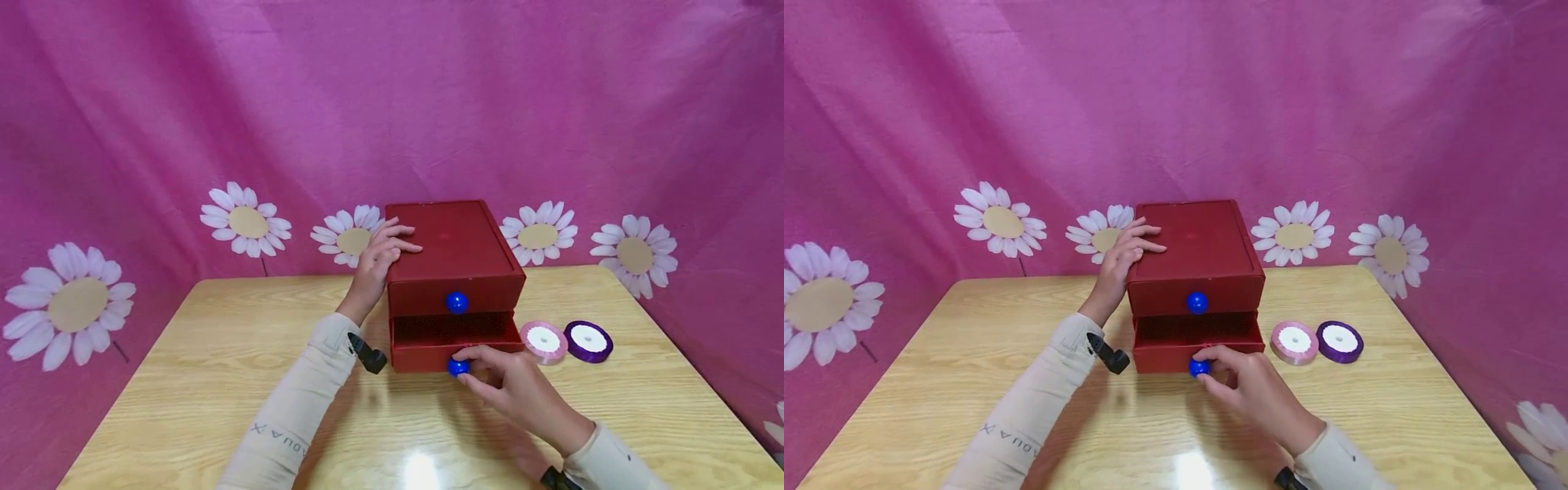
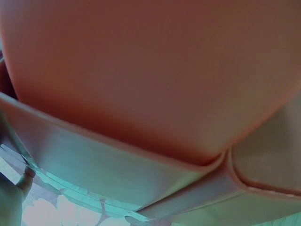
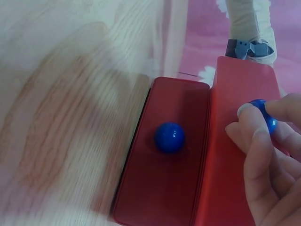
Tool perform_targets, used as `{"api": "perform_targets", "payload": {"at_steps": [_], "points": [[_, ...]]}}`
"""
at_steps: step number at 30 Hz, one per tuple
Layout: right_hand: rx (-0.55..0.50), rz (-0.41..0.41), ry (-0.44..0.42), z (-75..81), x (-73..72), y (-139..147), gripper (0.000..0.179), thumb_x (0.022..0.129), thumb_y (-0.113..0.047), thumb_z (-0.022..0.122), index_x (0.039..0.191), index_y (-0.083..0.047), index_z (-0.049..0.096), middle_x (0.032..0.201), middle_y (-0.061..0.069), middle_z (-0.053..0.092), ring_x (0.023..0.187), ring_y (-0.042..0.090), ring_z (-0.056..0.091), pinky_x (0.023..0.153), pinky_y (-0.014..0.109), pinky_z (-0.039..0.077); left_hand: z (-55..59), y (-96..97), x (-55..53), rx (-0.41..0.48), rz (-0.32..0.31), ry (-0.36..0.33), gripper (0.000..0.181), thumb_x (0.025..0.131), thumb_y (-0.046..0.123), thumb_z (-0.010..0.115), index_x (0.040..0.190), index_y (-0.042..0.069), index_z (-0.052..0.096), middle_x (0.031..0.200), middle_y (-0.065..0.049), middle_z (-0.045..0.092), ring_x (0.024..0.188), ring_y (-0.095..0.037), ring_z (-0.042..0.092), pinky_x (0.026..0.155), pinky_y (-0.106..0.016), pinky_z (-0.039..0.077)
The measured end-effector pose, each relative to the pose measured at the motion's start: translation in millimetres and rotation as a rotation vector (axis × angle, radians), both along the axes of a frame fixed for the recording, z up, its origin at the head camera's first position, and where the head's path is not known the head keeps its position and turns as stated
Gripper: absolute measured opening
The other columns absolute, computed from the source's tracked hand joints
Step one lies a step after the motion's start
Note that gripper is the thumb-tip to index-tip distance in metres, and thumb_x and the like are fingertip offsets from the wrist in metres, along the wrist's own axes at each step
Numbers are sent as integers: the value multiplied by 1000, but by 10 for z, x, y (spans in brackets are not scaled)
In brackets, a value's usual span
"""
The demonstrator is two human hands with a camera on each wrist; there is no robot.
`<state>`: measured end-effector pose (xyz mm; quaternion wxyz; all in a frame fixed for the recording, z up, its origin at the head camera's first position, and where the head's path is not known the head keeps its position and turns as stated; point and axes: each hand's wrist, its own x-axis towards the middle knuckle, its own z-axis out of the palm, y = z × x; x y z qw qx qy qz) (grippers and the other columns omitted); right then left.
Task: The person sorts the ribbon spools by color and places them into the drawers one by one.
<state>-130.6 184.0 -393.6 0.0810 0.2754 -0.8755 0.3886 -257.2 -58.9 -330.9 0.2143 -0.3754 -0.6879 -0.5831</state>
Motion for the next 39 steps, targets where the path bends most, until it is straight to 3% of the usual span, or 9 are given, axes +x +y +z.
{"api": "perform_targets", "payload": {"at_steps": [5, 13, 19, 26, 31, 34, 38, 39], "points": [[3, 14, -18, 4, 44, 5, 29, 83, -15, 75, 109, -25, 67, 76, -16, 65, 52, 3, 50, 47, 21, 45, -7, -17, 12, 7, 3, -13, 35, 91, -1, 37, 102, -12, 68, 129, -31, 51, 138, -45, 24, 116, -47, 13], [4, -11, 3, -4, 126, 19, 31, 81, -14, 77, 108, -27, 67, 68, -15, 59, 51, 2, 47, 45, 20, 43, -13, 1, -3, 13, -6, 4, 35, 90, -2, 36, 101, -12, 68, 129, -31, 51, 138, -46, 24, 116, -47, 13], [-1, -18, -41, -4, 172, 10, 30, 82, -16, 76, 108, -27, 68, 74, -16, 60, 55, 4, 50, 49, 21, 46, -28, -1, -6, 32, -6, 8, 36, 90, -1, 35, 100, -14, 67, 129, -33, 50, 138, -47, 23, 116, -48, 12], [19, -17, -50, 25, 237, 30, 30, 81, -18, 76, 109, -27, 67, 69, -16, 57, 56, 4, 51, 50, 21, 47, -22, 14, 3, 38, 0, 11, 36, 90, -1, 35, 101, -13, 67, 129, -33, 50, 138, -47, 23, 116, -49, 12], [18, -10, -64, 28, 282, 52, 32, 81, -18, 77, 110, -28, 68, 75, -15, 63, 59, 4, 53, 52, 21, 49, -30, 17, -2, 37, 4, 2, 36, 90, 0, 35, 101, -12, 67, 130, -32, 50, 138, -46, 23, 116, -48, 13], [14, -2, -67, 33, 311, 62, 31, 81, -19, 77, 110, -28, 68, 78, -16, 64, 60, 4, 53, 53, 21, 50, -125, 18, -133, 30, 24, 10, 39, 92, 7, 35, 101, -7, 70, 132, -25, 52, 140, -37, 25, 116, -44, 13], [16, 19, -59, 37, 377, 72, 31, 81, -16, 76, 109, -28, 68, 80, -18, 63, 61, 4, 53, 52, 21, 49, -149, 22, -158, 38, 29, 19, 39, 91, 8, 35, 100, -6, 70, 131, -23, 53, 140, -35, 26, 117, -42, 13], [18, 24, -63, 40, 392, 74, 31, 81, -16, 76, 109, -28, 68, 81, -18, 64, 61, 4, 54, 52, 21, 49, -111, 24, -113, 41, 23, 19, 38, 91, 5, 35, 100, -9, 69, 131, -26, 52, 140, -38, 25, 116, -43, 13]]}}
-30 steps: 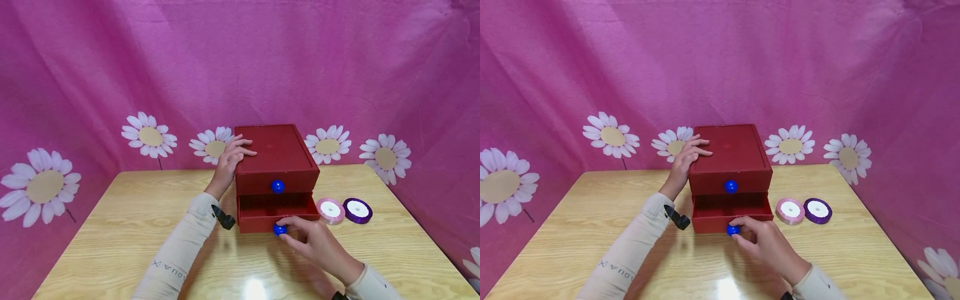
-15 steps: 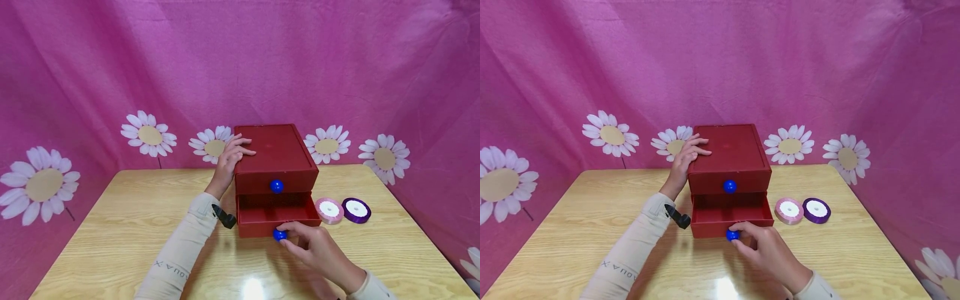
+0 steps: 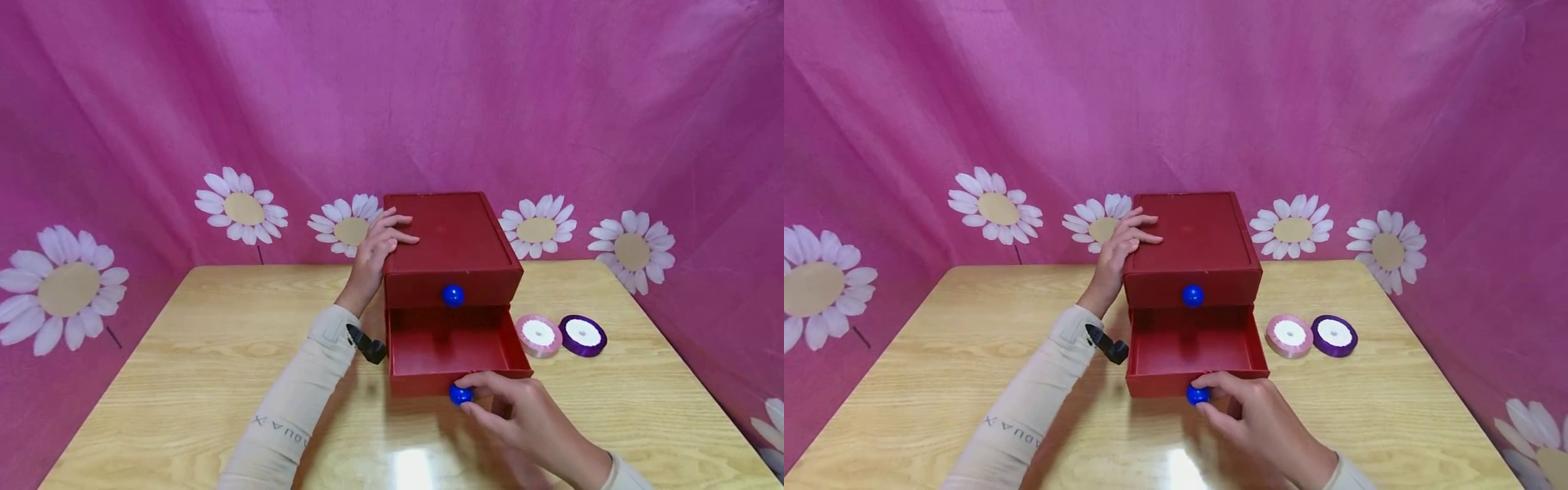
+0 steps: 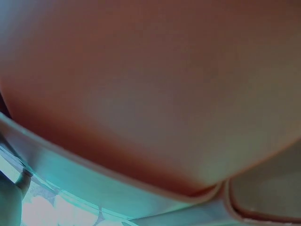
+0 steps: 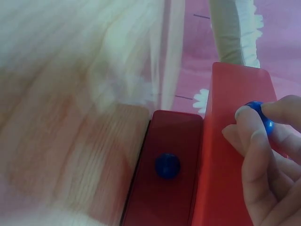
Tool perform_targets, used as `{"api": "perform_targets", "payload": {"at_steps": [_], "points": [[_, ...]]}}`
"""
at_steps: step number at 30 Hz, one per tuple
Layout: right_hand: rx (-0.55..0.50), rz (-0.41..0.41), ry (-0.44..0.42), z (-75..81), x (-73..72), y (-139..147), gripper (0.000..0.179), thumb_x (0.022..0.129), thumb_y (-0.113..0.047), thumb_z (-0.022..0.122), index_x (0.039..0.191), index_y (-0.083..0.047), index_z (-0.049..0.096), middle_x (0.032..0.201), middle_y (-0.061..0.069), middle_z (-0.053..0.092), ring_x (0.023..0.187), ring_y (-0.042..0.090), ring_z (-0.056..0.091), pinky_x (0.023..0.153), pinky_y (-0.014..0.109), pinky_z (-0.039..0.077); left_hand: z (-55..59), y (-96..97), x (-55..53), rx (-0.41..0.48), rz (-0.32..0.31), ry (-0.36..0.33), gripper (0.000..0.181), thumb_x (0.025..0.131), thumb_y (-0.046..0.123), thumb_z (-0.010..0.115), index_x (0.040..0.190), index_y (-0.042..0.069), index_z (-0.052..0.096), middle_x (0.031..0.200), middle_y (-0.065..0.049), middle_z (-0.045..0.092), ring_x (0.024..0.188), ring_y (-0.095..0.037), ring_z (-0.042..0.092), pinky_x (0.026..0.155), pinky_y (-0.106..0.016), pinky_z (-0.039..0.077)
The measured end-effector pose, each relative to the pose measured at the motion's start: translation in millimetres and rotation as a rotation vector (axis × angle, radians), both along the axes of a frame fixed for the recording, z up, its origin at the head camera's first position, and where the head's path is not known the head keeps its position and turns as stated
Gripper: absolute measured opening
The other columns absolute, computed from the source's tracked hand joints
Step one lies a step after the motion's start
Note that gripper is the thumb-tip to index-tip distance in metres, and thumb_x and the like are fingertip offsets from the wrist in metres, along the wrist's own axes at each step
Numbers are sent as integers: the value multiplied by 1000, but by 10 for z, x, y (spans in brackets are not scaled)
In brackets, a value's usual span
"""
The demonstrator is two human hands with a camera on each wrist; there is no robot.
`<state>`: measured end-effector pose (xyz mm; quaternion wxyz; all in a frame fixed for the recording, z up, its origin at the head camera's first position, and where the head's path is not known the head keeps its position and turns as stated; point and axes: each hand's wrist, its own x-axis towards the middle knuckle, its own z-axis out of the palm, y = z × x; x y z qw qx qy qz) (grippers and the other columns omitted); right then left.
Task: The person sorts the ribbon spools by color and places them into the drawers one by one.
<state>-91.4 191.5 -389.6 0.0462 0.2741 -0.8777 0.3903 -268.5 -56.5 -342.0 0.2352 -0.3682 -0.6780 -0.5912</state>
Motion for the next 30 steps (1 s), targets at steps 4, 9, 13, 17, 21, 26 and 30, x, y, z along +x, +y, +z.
{"api": "perform_targets", "payload": {"at_steps": [4, 9, 13, 17, 21, 26, 30], "points": [[3, 5, -33, 29, 37, 11, 33, 82, -14, 75, 111, -29, 67, 89, -16, 66, 64, 5, 56, 55, 22, 51, 101, 5, 87, -2, -6, 4, 36, 90, -1, 35, 100, -12, 68, 129, -32, 51, 138, -46, 25, 116, -45, 13], [10, 4, -42, 42, 64, 15, 32, 83, -17, 75, 111, -30, 67, 90, -16, 66, 66, 5, 56, 56, 22, 52, 89, 8, 77, -1, -11, -9, 37, 90, 0, 35, 100, -13, 68, 130, -32, 50, 138, -44, 24, 116, -45, 12], [1, 19, -67, 44, 101, 14, 31, 84, -20, 74, 112, -31, 67, 95, -16, 68, 70, 6, 57, 57, 22, 52, 70, 11, 70, 16, -21, -17, 37, 90, 1, 34, 100, -13, 67, 130, -32, 50, 139, -45, 23, 116, -45, 12], [-6, 46, -80, 47, 134, 13, 28, 86, -25, 72, 113, -30, 66, 96, -14, 68, 70, 5, 57, 57, 22, 52, 63, 9, 78, 30, -20, -15, 37, 89, 0, 34, 99, -14, 67, 129, -32, 50, 138, -46, 23, 116, -45, 11], [2, 67, -56, 45, 151, 22, 27, 87, -28, 70, 113, -30, 64, 95, -14, 68, 68, 4, 56, 57, 21, 51, 70, 15, 76, 30, -22, 3, 37, 89, -3, 34, 99, -14, 67, 129, -33, 50, 138, -48, 23, 116, -45, 11], [14, 88, -56, 42, 158, 39, 29, 87, -29, 70, 114, -32, 61, 101, -17, 67, 75, 4, 59, 63, 21, 53, 76, 26, 77, 38, -28, 6, 37, 88, -3, 33, 98, -15, 67, 128, -34, 49, 137, -49, 23, 116, -47, 11], [49, 107, -41, 52, 162, 67, 32, 88, -32, 68, 120, -34, 61, 107, -19, 66, 84, 3, 61, 74, 22, 55, 73, 25, 85, 31, -22, -11, 37, 89, -2, 33, 99, -15, 67, 129, -33, 49, 138, -47, 23, 116, -45, 11]]}}
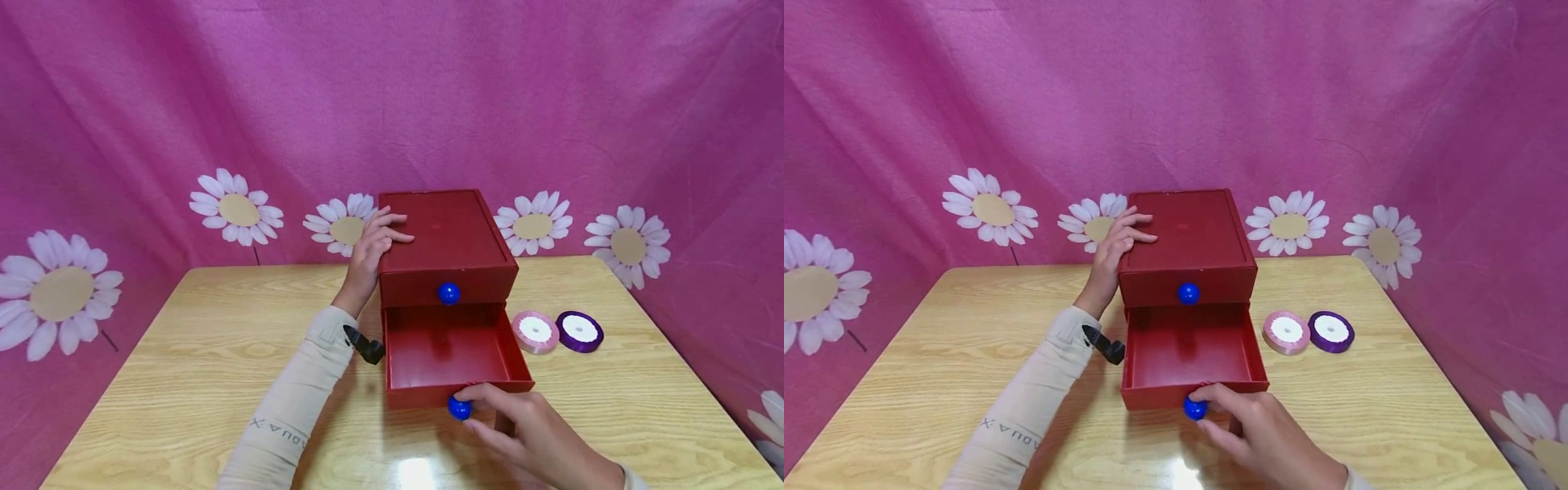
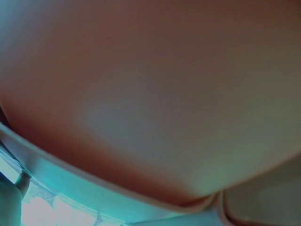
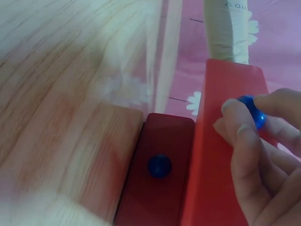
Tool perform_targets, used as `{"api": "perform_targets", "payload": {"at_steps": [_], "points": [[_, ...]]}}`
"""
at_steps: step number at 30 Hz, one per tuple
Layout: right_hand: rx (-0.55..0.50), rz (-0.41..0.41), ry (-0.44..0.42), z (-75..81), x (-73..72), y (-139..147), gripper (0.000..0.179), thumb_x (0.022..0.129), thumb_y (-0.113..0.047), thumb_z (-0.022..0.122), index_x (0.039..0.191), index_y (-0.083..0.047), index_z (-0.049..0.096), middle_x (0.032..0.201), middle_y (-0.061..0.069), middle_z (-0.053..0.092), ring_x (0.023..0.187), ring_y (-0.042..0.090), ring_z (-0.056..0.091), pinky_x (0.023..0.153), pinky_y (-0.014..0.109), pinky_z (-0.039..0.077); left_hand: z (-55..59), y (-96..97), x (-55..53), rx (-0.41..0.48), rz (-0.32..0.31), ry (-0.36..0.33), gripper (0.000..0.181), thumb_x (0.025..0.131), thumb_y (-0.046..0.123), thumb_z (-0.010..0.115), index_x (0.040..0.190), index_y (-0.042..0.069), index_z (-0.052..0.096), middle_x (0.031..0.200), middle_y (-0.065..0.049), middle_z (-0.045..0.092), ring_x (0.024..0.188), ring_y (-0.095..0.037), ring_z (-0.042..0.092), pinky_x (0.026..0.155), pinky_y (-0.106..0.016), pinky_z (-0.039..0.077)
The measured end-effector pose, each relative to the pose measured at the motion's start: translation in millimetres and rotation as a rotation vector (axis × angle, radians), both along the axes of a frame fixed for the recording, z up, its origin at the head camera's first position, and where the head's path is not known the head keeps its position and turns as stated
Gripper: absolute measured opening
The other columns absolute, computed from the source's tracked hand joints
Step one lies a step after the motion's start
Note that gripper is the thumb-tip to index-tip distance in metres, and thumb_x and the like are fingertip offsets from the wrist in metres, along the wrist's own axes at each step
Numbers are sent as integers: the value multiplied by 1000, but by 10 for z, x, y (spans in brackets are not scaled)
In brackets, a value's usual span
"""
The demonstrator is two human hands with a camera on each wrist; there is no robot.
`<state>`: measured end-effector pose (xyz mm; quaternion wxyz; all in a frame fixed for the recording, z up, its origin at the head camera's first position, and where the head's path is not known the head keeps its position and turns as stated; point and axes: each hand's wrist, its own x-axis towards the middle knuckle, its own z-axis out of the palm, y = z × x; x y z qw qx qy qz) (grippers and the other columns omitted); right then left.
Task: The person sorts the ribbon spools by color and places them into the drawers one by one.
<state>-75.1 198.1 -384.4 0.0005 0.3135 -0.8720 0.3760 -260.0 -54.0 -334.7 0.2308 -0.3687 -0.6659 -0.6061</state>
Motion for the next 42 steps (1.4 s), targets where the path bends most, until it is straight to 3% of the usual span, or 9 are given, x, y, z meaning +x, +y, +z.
{"api": "perform_targets", "payload": {"at_steps": [2, 7, 10, 16, 21, 24, 31, 36, 42], "points": [[1, 16, 0, 20, 5, 17, 35, 89, -33, 67, 123, -33, 60, 111, -18, 66, 89, 3, 62, 79, 23, 54, 0, -11, 7, -8, 3, -4, 37, 89, -2, 33, 99, -14, 67, 130, -33, 49, 138, -46, 22, 116, -45, 11], [-40, 13, 21, 112, 0, 63, 36, 90, -29, 67, 125, -29, 62, 101, -15, 69, 72, 1, 60, 62, 21, 54, 26, -56, 14, 0, 14, 4, 37, 89, -3, 33, 100, -15, 66, 130, -35, 48, 138, -48, 22, 116, -46, 10], [-59, -13, 112, 167, -24, 91, 37, 87, -21, 71, 123, -25, 64, 95, -13, 69, 64, 0, 55, 53, 20, 51, 43, -83, 12, 16, 23, 14, 37, 89, -3, 33, 99, -15, 66, 129, -36, 48, 137, -48, 23, 116, -46, 11], [-109, -57, 350, 237, -87, 204, 47, 75, -2, 79, 116, -20, 67, 85, -12, 68, 58, -4, 52, 51, 12, 45, 78, -82, -3, -2, 19, 7, 38, 89, 1, 34, 100, -14, 66, 130, -33, 49, 139, -45, 23, 117, -43, 11], [-120, -122, 406, 293, -131, 304, 48, 70, 3, 80, 110, -20, 67, 78, -17, 65, 53, -6, 52, 49, 11, 43, 94, -65, -25, -3, 19, 20, 38, 89, 0, 33, 99, -14, 67, 130, -33, 49, 138, -45, 23, 116, -42, 11], [-164, -146, 371, 292, -178, 362, 46, 71, 7, 77, 109, -16, 66, 74, -12, 67, 51, -4, 55, 49, 14, 45, 78, -56, -33, -6, 18, 20, 38, 89, -1, 33, 99, -14, 67, 129, -33, 49, 138, -46, 23, 116, -43, 11], [-239, -251, 193, 243, -385, 499, 38, 80, 5, 72, 115, -9, 64, 78, 2, 69, 53, 11, 61, 51, 23, 52, -1, -43, -82, 9, 12, 3, 38, 90, 1, 33, 100, -13, 67, 131, -30, 49, 140, -42, 23, 117, -42, 11], [-211, -299, 178, 150, -503, 586, 40, 81, 3, 72, 118, -10, 64, 83, 8, 70, 58, 14, 64, 53, 24, 54, 6, -13, -13, 4, -4, -16, 38, 89, 0, 33, 100, -13, 67, 131, -32, 49, 139, -44, 22, 117, -43, 11], [-130, -366, 174, 83, -634, 648, 36, 85, -7, 71, 118, -20, 65, 87, -1, 69, 63, 12, 65, 55, 23, 53, -19, 7, -4, 13, 3, -26, 38, 89, 1, 33, 99, -13, 67, 130, -30, 50, 139, -42, 24, 117, -42, 12]]}}
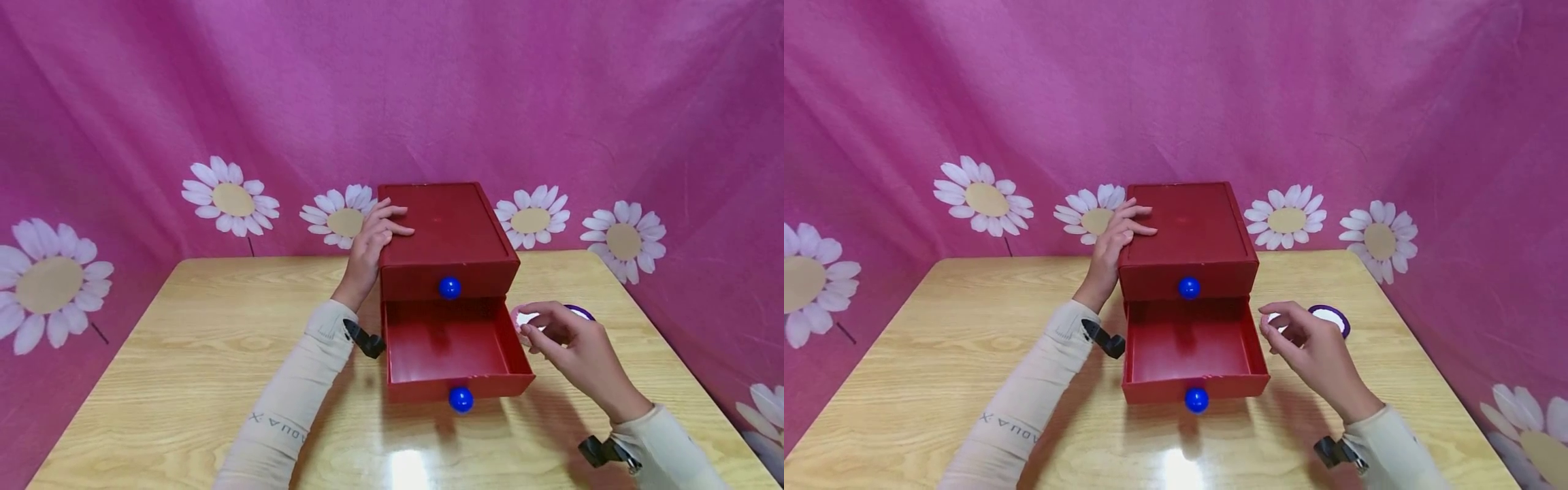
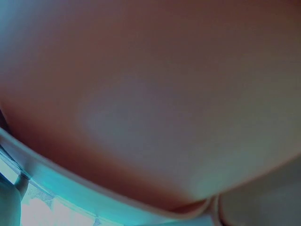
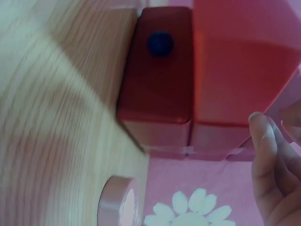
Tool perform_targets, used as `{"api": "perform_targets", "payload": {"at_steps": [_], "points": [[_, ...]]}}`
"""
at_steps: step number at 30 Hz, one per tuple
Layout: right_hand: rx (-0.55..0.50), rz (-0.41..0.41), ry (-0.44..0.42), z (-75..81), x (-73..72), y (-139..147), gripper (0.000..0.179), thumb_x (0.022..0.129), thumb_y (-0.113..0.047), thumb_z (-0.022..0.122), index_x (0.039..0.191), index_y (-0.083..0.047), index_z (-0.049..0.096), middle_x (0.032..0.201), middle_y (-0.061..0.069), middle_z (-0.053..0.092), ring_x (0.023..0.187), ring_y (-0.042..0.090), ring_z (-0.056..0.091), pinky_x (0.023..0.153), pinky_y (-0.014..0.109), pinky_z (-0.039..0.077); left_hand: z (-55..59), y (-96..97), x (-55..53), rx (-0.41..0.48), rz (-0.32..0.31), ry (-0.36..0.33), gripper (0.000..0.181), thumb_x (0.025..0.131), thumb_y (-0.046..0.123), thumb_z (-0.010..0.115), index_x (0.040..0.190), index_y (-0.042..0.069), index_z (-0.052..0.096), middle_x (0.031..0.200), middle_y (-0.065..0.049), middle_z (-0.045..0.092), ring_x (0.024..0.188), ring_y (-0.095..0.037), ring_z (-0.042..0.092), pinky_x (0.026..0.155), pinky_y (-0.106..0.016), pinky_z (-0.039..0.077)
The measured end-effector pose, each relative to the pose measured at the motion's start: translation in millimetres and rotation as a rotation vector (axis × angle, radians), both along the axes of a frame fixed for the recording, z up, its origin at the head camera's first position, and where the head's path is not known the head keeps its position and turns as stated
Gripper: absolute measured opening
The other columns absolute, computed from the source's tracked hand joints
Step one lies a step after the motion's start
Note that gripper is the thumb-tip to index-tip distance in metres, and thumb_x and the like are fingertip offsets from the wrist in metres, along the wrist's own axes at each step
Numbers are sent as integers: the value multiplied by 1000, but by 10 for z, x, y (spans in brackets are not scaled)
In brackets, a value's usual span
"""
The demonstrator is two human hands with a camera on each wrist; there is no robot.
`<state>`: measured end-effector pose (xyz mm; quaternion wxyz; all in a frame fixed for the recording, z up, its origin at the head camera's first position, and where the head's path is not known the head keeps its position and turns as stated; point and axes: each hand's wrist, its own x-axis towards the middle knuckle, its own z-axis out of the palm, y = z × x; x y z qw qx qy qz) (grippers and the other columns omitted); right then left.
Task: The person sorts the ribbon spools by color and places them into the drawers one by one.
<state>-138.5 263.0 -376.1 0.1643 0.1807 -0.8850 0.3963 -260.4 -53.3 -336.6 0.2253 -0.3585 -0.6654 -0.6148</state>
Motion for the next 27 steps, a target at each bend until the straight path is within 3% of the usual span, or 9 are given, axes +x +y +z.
{"api": "perform_targets", "payload": {"at_steps": [9, 16, 20, 23, 27], "points": [[114, -46, 19, -129, -203, 57, 39, 86, -14, 71, 123, -22, 62, 99, -2, 70, 76, 11, 64, 62, 22, 55, -8, -16, 2, 6, -13, 21, 37, 89, -1, 33, 99, -14, 67, 130, -33, 49, 138, -46, 22, 116, -44, 12], [136, -80, -87, -212, -326, 122, 45, 85, -19, 73, 128, -20, 60, 111, 5, 67, 91, 20, 62, 68, 22, 54, 18, -12, 6, 11, -19, 27, 37, 89, -2, 32, 99, -14, 67, 130, -35, 48, 138, -47, 22, 117, -43, 11], [120, -64, -156, -245, -374, 140, 52, 83, -17, 75, 132, -20, 56, 122, 10, 61, 107, 29, 58, 78, 37, 57, 23, -11, 14, 5, -15, 17, 38, 89, -2, 32, 99, -14, 66, 131, -34, 48, 139, -46, 22, 117, -43, 12], [103, -24, -201, -262, -410, 147, 57, 83, -14, 75, 135, -19, 53, 127, 14, 57, 116, 37, 53, 85, 53, 52, 19, -19, 17, 7, -9, 9, 38, 89, -2, 33, 99, -14, 66, 131, -33, 48, 139, -45, 22, 117, -42, 12], [101, -10, -226, -301, -449, 170, 58, 82, -15, 75, 136, -20, 53, 133, 11, 54, 122, 39, 49, 91, 58, 46, 15, -18, 14, 8, -9, 4, 38, 89, -1, 33, 100, -14, 66, 132, -33, 48, 139, -44, 22, 117, -43, 11]]}}
